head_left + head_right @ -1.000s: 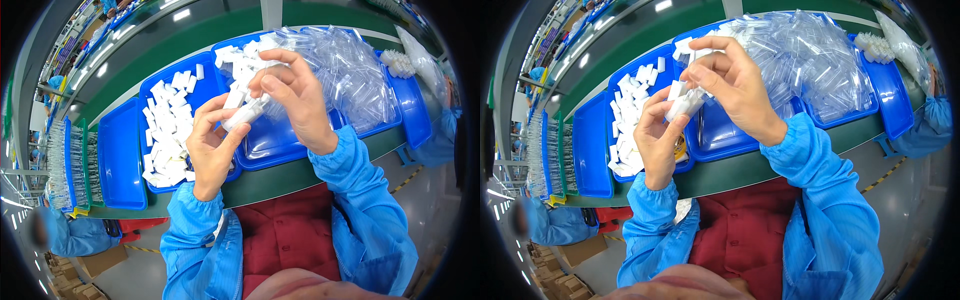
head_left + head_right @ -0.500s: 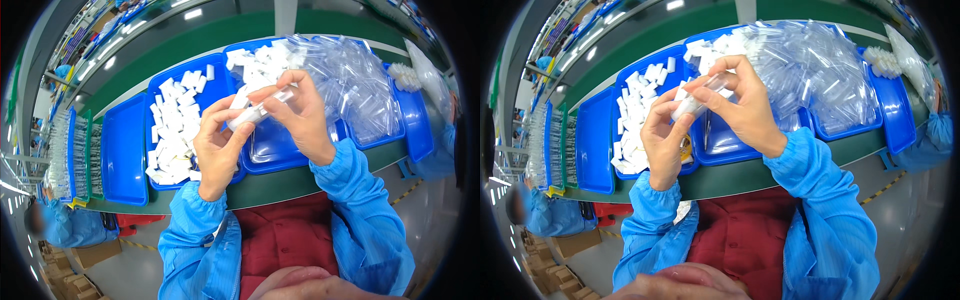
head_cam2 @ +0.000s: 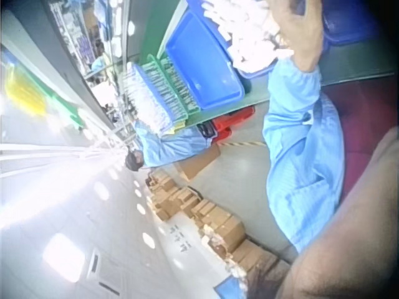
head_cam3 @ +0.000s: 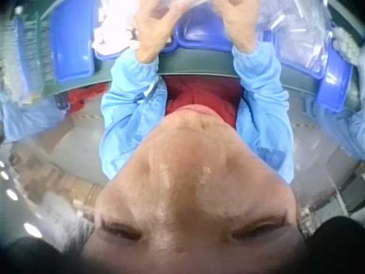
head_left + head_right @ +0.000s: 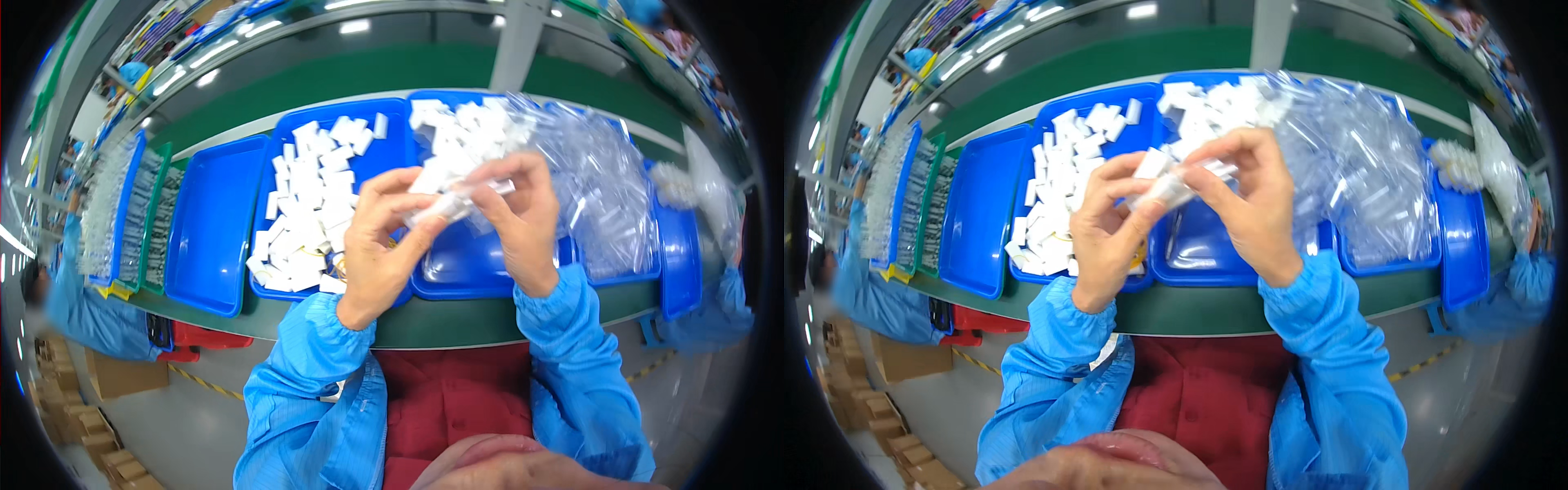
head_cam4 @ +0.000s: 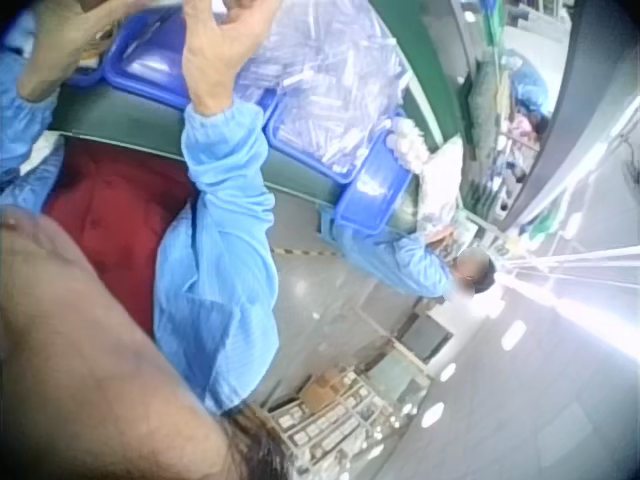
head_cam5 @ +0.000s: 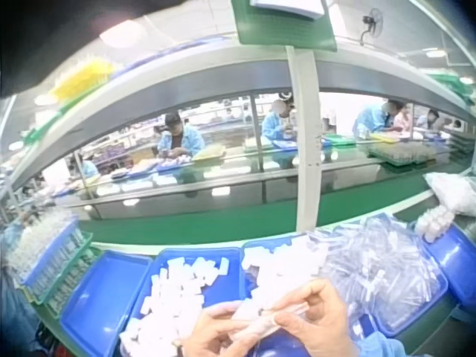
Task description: Manually assembling small white components and inserting them into clear plastic tubes at a manufacturing production line.
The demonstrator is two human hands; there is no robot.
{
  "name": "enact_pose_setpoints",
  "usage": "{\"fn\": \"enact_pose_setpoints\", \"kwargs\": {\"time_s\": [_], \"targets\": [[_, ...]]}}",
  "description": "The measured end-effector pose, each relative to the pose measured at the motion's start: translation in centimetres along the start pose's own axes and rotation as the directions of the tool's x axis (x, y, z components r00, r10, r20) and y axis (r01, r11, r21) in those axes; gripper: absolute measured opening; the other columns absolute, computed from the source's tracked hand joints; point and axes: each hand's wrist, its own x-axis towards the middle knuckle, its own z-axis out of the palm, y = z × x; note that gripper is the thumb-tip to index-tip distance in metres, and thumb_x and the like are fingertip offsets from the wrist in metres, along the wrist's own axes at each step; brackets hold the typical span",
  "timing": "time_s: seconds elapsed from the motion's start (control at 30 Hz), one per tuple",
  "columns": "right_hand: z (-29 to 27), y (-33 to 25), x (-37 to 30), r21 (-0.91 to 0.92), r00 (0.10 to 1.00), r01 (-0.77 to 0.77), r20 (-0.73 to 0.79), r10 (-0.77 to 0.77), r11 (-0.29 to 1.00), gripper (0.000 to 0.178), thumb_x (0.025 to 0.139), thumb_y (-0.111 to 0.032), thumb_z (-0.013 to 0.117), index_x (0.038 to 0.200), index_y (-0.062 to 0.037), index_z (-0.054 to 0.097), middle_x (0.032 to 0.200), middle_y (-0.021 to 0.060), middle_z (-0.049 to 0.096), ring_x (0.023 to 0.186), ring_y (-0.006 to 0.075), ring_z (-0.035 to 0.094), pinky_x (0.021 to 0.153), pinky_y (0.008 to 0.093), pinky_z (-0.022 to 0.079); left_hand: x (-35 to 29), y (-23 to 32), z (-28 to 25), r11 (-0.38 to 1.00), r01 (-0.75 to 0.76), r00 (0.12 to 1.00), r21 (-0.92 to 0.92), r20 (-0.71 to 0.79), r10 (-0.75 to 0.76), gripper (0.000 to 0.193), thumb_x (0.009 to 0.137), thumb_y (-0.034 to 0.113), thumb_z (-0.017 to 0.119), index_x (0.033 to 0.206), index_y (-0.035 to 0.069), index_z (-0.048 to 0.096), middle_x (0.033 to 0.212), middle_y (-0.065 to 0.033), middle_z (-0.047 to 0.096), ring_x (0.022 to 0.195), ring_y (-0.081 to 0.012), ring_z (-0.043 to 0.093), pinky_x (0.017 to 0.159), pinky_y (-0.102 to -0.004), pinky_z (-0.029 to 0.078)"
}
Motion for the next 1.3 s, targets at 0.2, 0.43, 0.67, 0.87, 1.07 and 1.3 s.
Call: {"fn": "enact_pose_setpoints", "kwargs": {"time_s": [0.2, 0.43, 0.67, 0.87, 1.07, 1.3], "targets": [[-1.6, 0.0, -1.4, -0.221, 0.999, 0.018, -0.046, -0.029, 0.975, 0.027, 0.088, -0.001, 0.068, 0.106, -0.0034, 0.048, 0.101, 0.0123, 0.062, 0.097, 0.0203, 0.063, 0.081, 0.0290, 0.053, 0.0, -0.6, 0.5, 0.975, -0.136, 0.989, 0.173, 0.076, 0.125, 0.017, 0.084, 0.009, 0.073, 0.100, 0.004, 0.069, 0.122, -0.0146, 0.055, 0.113, -0.0286, 0.055, 0.095, -0.0353, 0.044], [-0.8, -0.2, -1.4, -0.199, 0.999, 0.042, 0.008, -0.041, 0.979, 0.030, 0.087, -0.006, 0.071, 0.104, -0.0042, 0.046, 0.102, 0.0137, 0.062, 0.100, 0.0224, 0.063, 0.091, 0.0332, 0.050, -0.5, 0.8, 0.1, 0.973, -0.127, 0.991, 0.195, -0.016, 0.132, 0.022, 0.083, 0.005, 0.074, 0.105, 0.005, 0.073, 0.129, -0.0148, 0.055, 0.115, -0.0265, 0.057, 0.091, -0.0329, 0.049], [-2.3, -0.8, -0.8, -0.364, 0.991, 0.099, 0.117, -0.060, 0.926, 0.030, 0.083, -0.013, 0.076, 0.098, -0.0065, 0.051, 0.097, 0.0092, 0.062, 0.103, 0.0206, 0.056, 0.095, 0.0333, 0.042, -1.0, 1.0, 0.5, 0.936, -0.245, 0.969, 0.252, 0.059, 0.238, 0.032, 0.081, 0.008, 0.076, 0.112, 0.007, 0.072, 0.129, -0.0123, 0.057, 0.114, -0.0271, 0.059, 0.093, -0.0336, 0.050], [-1.8, -0.3, -1.4, -0.262, 0.997, -0.075, -0.014, 0.074, 0.962, 0.032, 0.084, -0.016, 0.076, 0.103, -0.0053, 0.052, 0.099, 0.0088, 0.061, 0.105, 0.0204, 0.055, 0.097, 0.0334, 0.041, -1.0, 1.0, 0.1, 0.949, -0.218, 0.976, 0.227, 0.071, 0.207, 0.034, 0.083, 0.004, 0.073, 0.118, 0.008, 0.069, 0.130, -0.0142, 0.055, 0.118, -0.0278, 0.056, 0.092, -0.0341, 0.051], [-2.6, -2.1, -0.3, -0.111, 0.981, -0.180, -0.089, 0.171, 0.977, 0.030, 0.084, -0.015, 0.075, 0.103, -0.0049, 0.054, 0.104, 0.0089, 0.060, 0.104, 0.0182, 0.058, 0.094, 0.0327, 0.045, 0.2, 0.4, -0.6, 0.991, -0.080, 0.977, -0.104, 0.191, 0.099, 0.035, 0.083, -0.005, 0.071, 0.116, 0.001, 0.063, 0.127, -0.0137, 0.049, 0.118, -0.0268, 0.056, 0.095, -0.0353, 0.053], [-2.4, -0.9, -0.2, -0.123, 0.991, -0.079, 0.102, 0.092, 0.989, 0.040, 0.078, -0.008, 0.082, 0.107, -0.0043, 0.055, 0.114, 0.0117, 0.058, 0.105, 0.0184, 0.060, 0.104, 0.0341, 0.038, 0.5, -0.3, 0.3, 0.981, -0.192, 0.975, -0.017, 0.113, 0.192, 0.045, 0.077, -0.001, 0.079, 0.119, 0.003, 0.063, 0.124, -0.0132, 0.052, 0.114, -0.0236, 0.057, 0.092, -0.0329, 0.054]]}}
